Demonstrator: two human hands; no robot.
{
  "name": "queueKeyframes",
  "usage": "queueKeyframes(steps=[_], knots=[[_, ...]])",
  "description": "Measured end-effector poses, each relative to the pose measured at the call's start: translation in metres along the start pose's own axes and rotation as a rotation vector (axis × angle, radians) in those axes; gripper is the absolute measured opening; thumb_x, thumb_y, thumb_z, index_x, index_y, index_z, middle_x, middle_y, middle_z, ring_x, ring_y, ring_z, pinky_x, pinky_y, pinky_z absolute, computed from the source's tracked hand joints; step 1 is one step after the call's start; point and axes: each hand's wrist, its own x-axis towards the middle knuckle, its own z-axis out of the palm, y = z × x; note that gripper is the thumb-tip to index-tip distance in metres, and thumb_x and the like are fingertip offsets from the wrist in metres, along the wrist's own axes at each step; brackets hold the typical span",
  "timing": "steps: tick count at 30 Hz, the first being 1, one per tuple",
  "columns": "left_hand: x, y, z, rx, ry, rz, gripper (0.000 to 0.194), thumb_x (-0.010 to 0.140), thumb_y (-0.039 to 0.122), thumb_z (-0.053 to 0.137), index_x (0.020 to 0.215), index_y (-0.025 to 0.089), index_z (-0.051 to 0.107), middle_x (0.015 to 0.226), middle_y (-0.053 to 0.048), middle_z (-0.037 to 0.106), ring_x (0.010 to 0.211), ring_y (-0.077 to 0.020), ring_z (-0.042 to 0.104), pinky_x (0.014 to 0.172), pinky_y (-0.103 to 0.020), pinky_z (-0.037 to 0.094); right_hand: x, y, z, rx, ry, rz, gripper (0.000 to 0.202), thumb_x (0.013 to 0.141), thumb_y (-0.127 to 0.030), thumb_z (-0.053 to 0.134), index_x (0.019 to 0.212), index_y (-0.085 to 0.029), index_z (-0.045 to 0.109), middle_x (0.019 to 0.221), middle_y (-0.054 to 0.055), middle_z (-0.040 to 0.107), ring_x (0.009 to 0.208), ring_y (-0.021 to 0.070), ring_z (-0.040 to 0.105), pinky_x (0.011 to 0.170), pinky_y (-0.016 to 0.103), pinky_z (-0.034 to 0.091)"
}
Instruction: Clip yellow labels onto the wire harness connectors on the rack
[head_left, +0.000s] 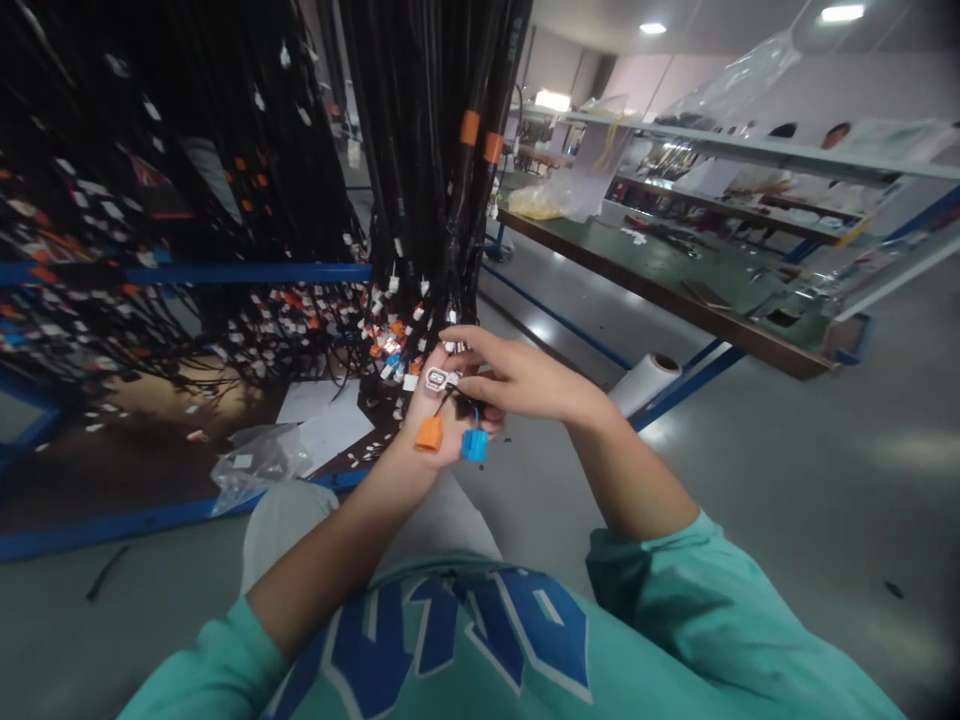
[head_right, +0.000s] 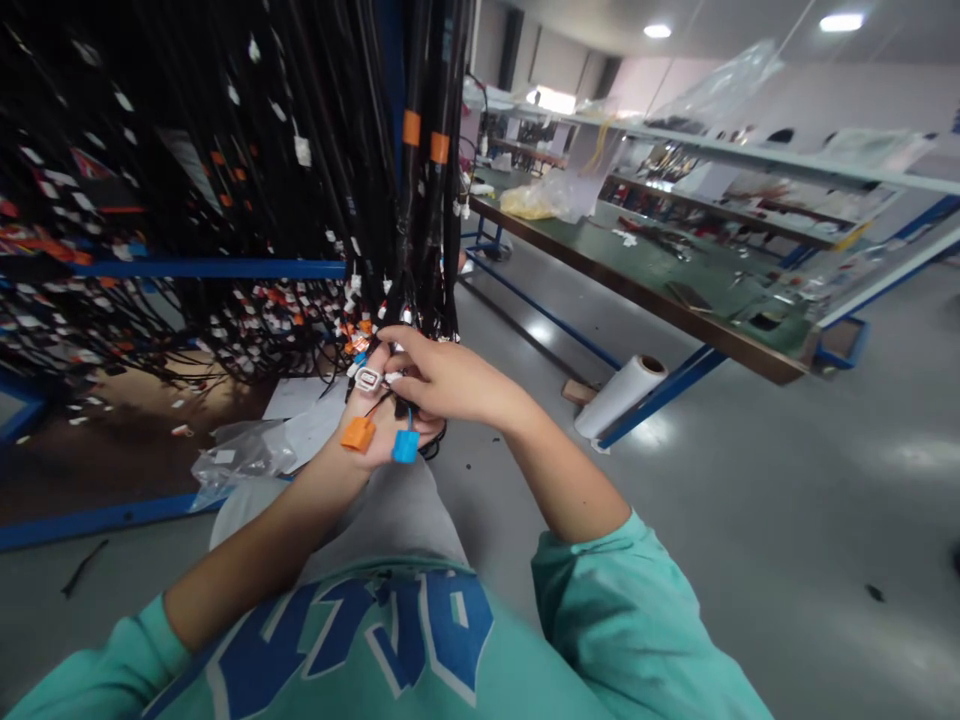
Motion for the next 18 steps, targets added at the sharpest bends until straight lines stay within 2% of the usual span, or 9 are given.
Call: queueKeyframes(steps=[2,4,7,9,13,18], knots=[[0.001,0.0,0.0,-0.082,-0.034,0.021,0.046,0.085,0.055,0.038,0.06,0.018,0.051,0.049,0.0,0.048,0.046,-0.0128,0.048,0.045,-0.025,0.039,-0.007,0.006,0.001,0.097,0.126,-0.033,0.048,0.082,-0.023,0.05,0.129,-0.021,0.037,0.116,0.007,0.06,0.089,0.0151,0.061,0.075,0.028,0.049],[0.002,-0.001,-0.001,-0.188,-0.06,0.024,0.045,0.088,0.05,0.037,0.061,0.017,0.052,0.053,-0.002,0.052,0.047,-0.0129,0.05,0.045,-0.025,0.041,-0.014,0.011,0.002,0.129,0.32,-0.083,0.044,0.083,-0.026,0.052,0.125,-0.022,0.042,0.119,0.007,0.056,0.094,0.0157,0.059,0.081,0.03,0.049],[0.005,-0.002,-0.001,-0.283,-0.012,0.005,0.043,0.091,0.041,0.032,0.065,0.015,0.056,0.06,-0.005,0.059,0.052,-0.0136,0.055,0.047,-0.025,0.044,-0.028,0.013,0.007,-0.038,0.62,-0.165,0.023,0.084,-0.025,0.052,0.106,-0.02,0.056,0.107,0.006,0.059,0.096,0.0169,0.058,0.085,0.033,0.046],[0.007,-0.003,-0.001,-0.301,0.044,0.002,0.042,0.091,0.038,0.031,0.074,0.014,0.061,0.065,-0.008,0.062,0.06,-0.0163,0.059,0.053,-0.028,0.049,-0.038,0.012,0.011,-0.243,0.722,-0.211,0.012,0.084,-0.022,0.052,0.092,-0.02,0.061,0.096,0.005,0.061,0.092,0.0175,0.056,0.083,0.034,0.043],[0.011,-0.003,-0.004,-0.307,0.056,0.036,0.036,0.088,0.034,0.035,0.091,0.013,0.065,0.067,-0.008,0.065,0.065,-0.019,0.063,0.06,-0.031,0.053,-0.05,0.008,0.022,-0.64,0.762,-0.149,0.015,0.086,-0.026,0.052,0.082,-0.022,0.065,0.078,0.004,0.057,0.076,0.0178,0.049,0.069,0.035,0.032],[0.01,0.0,0.0,-0.336,0.114,0.0,0.039,0.09,0.031,0.033,0.102,0.01,0.063,0.06,-0.005,0.063,0.052,-0.0128,0.059,0.052,-0.022,0.05,-0.045,0.006,0.032,-0.844,0.627,-0.06,0.018,0.085,-0.031,0.053,0.084,-0.021,0.068,0.074,0.005,0.057,0.07,0.0183,0.041,0.061,0.033,0.022]])
